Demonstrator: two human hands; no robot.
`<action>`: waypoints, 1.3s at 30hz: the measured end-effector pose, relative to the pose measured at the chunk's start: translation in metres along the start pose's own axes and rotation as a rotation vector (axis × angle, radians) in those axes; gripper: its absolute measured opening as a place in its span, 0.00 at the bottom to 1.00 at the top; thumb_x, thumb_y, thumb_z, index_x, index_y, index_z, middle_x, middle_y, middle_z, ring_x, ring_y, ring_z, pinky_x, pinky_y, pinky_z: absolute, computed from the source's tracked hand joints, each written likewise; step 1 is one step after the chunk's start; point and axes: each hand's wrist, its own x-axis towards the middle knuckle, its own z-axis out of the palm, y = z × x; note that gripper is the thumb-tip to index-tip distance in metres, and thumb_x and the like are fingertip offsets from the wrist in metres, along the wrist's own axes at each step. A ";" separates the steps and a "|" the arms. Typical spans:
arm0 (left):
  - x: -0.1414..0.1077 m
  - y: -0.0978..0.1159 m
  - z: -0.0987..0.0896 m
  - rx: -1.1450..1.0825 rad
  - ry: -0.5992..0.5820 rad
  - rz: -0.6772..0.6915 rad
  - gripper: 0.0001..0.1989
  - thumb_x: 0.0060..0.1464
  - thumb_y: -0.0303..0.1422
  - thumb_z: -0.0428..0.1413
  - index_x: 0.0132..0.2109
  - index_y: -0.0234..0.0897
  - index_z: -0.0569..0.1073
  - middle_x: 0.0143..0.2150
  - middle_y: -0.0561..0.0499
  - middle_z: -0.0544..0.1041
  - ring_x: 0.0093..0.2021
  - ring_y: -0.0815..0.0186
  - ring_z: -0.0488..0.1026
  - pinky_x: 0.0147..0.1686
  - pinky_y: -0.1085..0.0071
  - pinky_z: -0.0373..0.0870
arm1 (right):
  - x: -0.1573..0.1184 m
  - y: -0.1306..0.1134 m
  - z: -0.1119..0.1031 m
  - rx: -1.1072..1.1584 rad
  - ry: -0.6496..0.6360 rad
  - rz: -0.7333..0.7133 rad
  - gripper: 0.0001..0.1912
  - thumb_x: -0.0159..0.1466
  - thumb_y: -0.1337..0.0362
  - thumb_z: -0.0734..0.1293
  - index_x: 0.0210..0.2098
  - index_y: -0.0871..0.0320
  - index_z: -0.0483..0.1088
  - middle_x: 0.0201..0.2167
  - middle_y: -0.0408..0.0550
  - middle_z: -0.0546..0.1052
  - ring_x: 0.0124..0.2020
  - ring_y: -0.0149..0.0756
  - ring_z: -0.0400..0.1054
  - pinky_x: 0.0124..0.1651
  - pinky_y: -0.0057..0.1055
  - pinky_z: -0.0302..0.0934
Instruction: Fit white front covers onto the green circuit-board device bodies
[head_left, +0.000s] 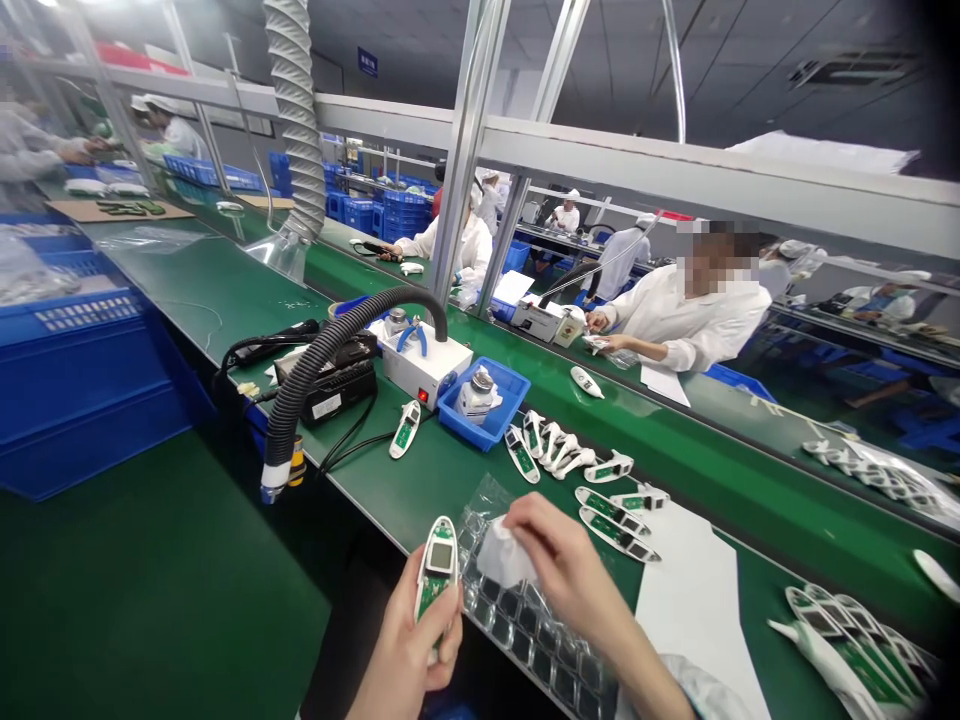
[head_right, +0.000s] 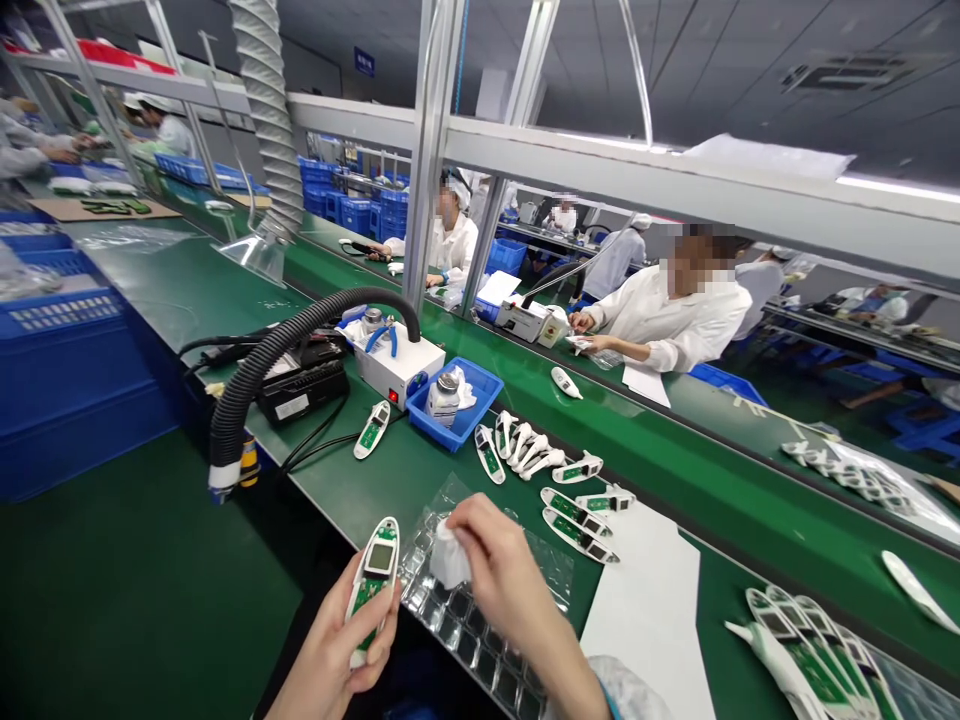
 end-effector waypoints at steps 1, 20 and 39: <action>0.000 0.002 0.000 -0.015 -0.009 -0.011 0.18 0.54 0.44 0.57 0.46 0.42 0.62 0.28 0.58 0.61 0.22 0.76 0.48 0.19 0.74 0.39 | 0.003 0.004 -0.006 0.000 0.039 0.032 0.08 0.69 0.67 0.57 0.37 0.56 0.67 0.34 0.46 0.72 0.34 0.35 0.66 0.37 0.29 0.60; 0.009 -0.004 -0.010 0.096 0.030 -0.007 0.27 0.53 0.48 0.57 0.54 0.44 0.57 0.25 0.59 0.59 0.22 0.73 0.48 0.18 0.74 0.41 | 0.157 0.102 -0.014 -0.378 0.273 0.169 0.06 0.58 0.71 0.66 0.33 0.61 0.75 0.34 0.54 0.77 0.39 0.44 0.71 0.45 0.36 0.61; 0.000 -0.003 0.000 0.143 0.012 -0.021 0.29 0.55 0.46 0.55 0.58 0.44 0.54 0.22 0.61 0.54 0.21 0.73 0.46 0.19 0.75 0.39 | -0.004 -0.028 0.030 -0.192 -0.316 -0.182 0.12 0.66 0.75 0.56 0.39 0.57 0.67 0.34 0.47 0.67 0.36 0.38 0.60 0.37 0.33 0.58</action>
